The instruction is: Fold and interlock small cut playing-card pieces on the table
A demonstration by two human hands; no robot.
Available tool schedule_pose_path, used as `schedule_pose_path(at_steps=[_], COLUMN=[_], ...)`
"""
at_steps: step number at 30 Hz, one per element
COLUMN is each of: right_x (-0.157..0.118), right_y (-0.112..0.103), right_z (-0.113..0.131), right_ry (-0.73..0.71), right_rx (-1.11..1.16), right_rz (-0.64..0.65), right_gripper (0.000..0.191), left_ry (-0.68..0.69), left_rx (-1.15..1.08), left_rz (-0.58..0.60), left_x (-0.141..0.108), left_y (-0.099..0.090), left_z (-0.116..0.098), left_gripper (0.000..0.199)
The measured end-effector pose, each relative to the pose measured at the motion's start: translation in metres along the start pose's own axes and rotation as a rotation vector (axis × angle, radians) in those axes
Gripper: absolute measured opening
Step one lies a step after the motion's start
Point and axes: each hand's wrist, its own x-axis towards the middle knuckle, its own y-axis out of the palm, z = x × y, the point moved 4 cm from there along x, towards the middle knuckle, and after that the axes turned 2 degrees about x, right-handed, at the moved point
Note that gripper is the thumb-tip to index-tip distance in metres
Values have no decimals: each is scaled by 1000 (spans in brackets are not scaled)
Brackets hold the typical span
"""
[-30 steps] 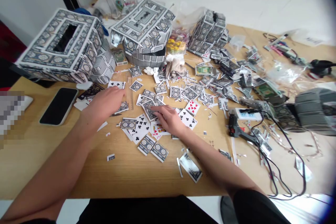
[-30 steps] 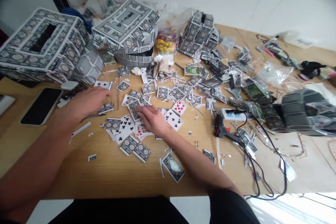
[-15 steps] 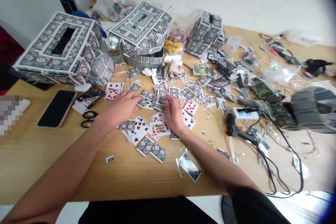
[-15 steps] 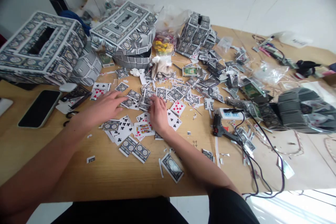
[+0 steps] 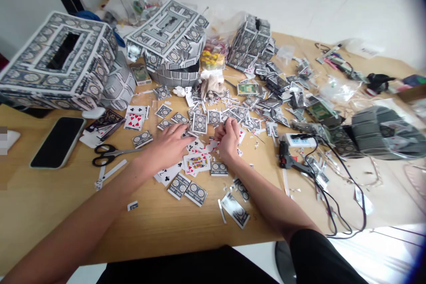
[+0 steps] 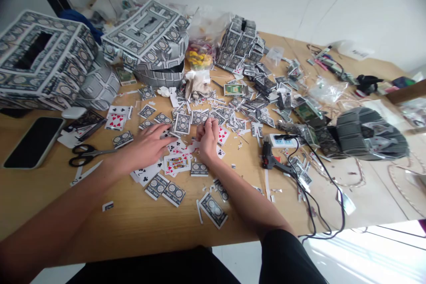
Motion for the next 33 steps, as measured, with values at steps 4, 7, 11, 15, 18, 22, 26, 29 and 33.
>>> schedule_pose_path(at_steps=[4,7,11,15,18,22,26,29,33], right_x=[3,4,7,13,16,18,21,26,33], right_y=[-2,-3,-6,-10,-12,-13,-16,-19,-21], right_z=[2,2,4,5,6,7,5,4,4], right_ry=[19,28,23,28,28,-17,-10,42,148], right_rx=[-4,-2,41,53,39,18,14,61,139], right_rz=[-16,-16,-26,-59,-81,-79,-108,-151,-167], right_gripper=[63,66,65,63,63,63,60,61,64], left_ry=[-56,-25,67,70,34,48,154,269,203], left_rx=[31,8,-73,-112,-106,-74,-110,-167,-115], left_rz=[-20,6,113,110,61,53,49,68,56], left_x=[0,0,-1,0,2,4,-1,-6,-8], left_y=[-1,-2,0,-6,-13,-14,-1,15,26], left_z=[-1,-11,-21,-14,-7,-13,-41,-61,-56], left_gripper=[31,31,41,20,28,17,31,53,58])
